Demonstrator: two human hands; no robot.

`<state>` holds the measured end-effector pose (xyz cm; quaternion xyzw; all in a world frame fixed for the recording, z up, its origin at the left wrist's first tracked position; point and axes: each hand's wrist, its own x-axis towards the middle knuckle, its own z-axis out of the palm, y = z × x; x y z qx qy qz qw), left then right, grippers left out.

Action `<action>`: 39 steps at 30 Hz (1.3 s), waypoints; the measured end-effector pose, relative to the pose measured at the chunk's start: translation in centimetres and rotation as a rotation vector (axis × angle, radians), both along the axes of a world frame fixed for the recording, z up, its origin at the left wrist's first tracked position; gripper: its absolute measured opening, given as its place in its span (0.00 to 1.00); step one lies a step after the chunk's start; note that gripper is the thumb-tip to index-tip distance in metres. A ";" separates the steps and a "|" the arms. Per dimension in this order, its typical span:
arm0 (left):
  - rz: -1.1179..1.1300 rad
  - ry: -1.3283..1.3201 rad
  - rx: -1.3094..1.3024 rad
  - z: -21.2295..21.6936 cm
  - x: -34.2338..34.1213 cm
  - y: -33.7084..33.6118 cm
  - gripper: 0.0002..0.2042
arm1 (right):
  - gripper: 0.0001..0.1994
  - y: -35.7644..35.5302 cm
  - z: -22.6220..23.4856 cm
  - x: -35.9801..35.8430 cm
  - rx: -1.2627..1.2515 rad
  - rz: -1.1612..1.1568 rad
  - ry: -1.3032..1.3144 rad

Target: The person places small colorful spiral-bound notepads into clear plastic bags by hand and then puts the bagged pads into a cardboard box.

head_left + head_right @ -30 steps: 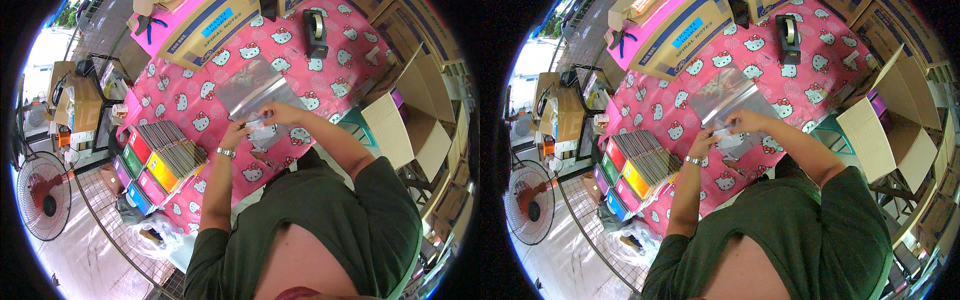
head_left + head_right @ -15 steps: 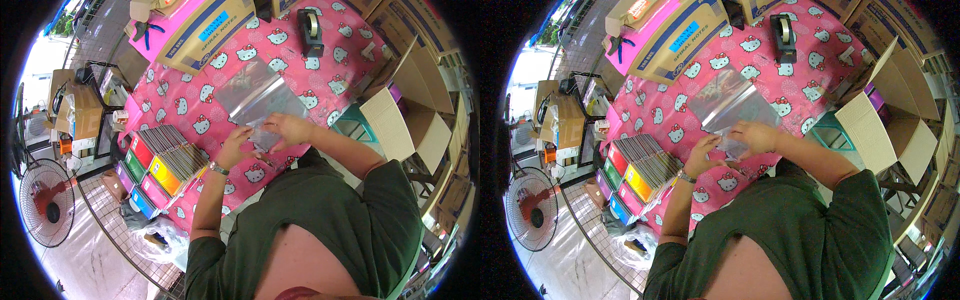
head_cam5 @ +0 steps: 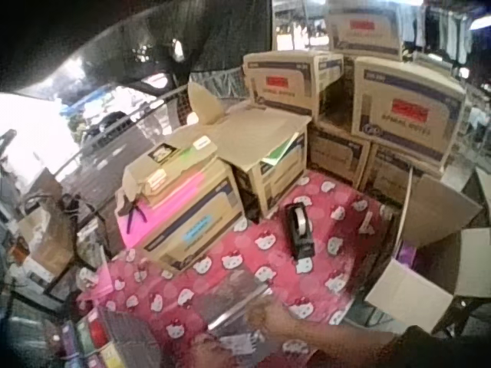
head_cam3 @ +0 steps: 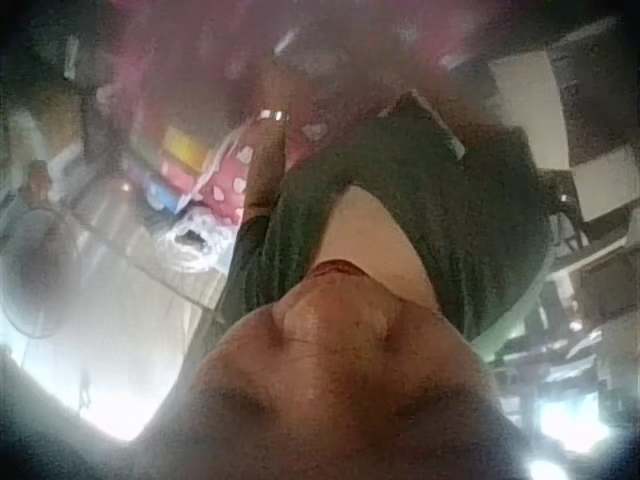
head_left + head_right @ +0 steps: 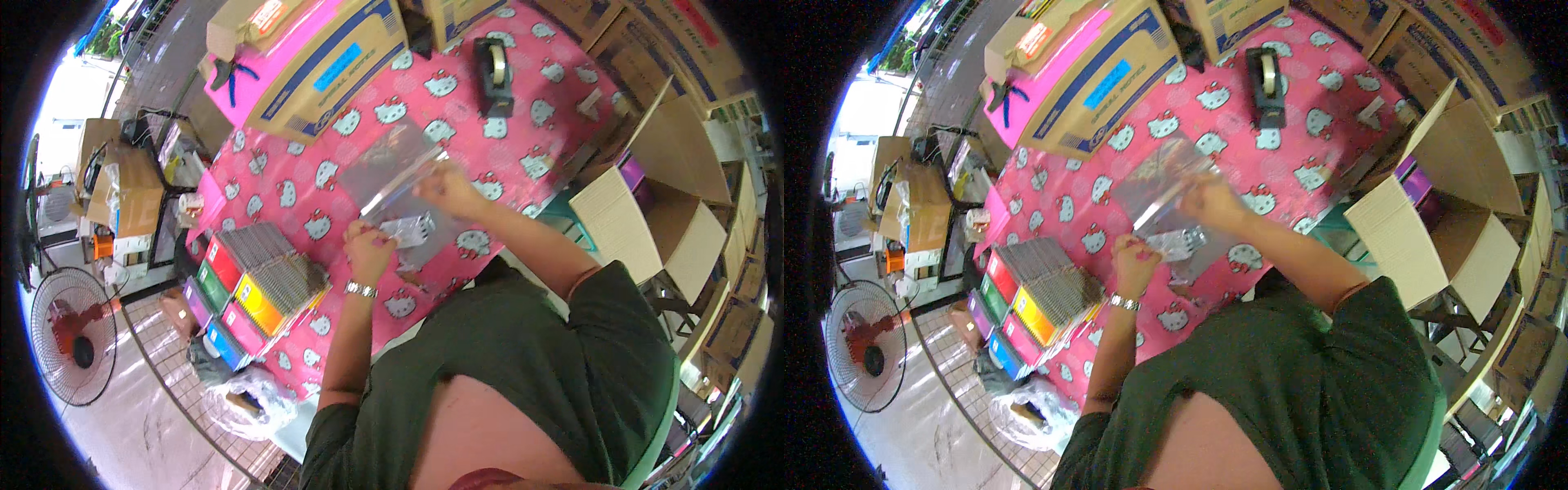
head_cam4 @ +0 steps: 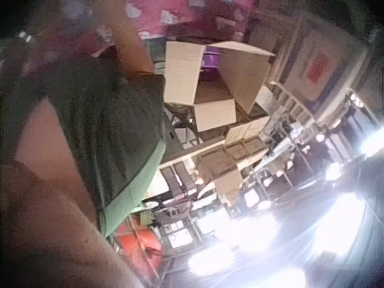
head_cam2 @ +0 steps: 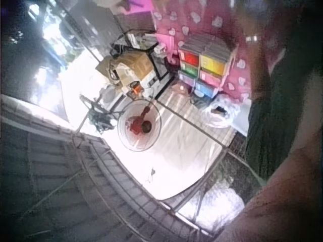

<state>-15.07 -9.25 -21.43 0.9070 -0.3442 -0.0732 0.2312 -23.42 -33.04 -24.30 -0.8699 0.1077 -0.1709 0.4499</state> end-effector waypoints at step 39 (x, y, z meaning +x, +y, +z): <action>0.085 0.742 -0.515 -1.2 -0.2 -2.5 0.13 | 0.28 -3.7 -9.9 4.9 -0.095 0.674 0.658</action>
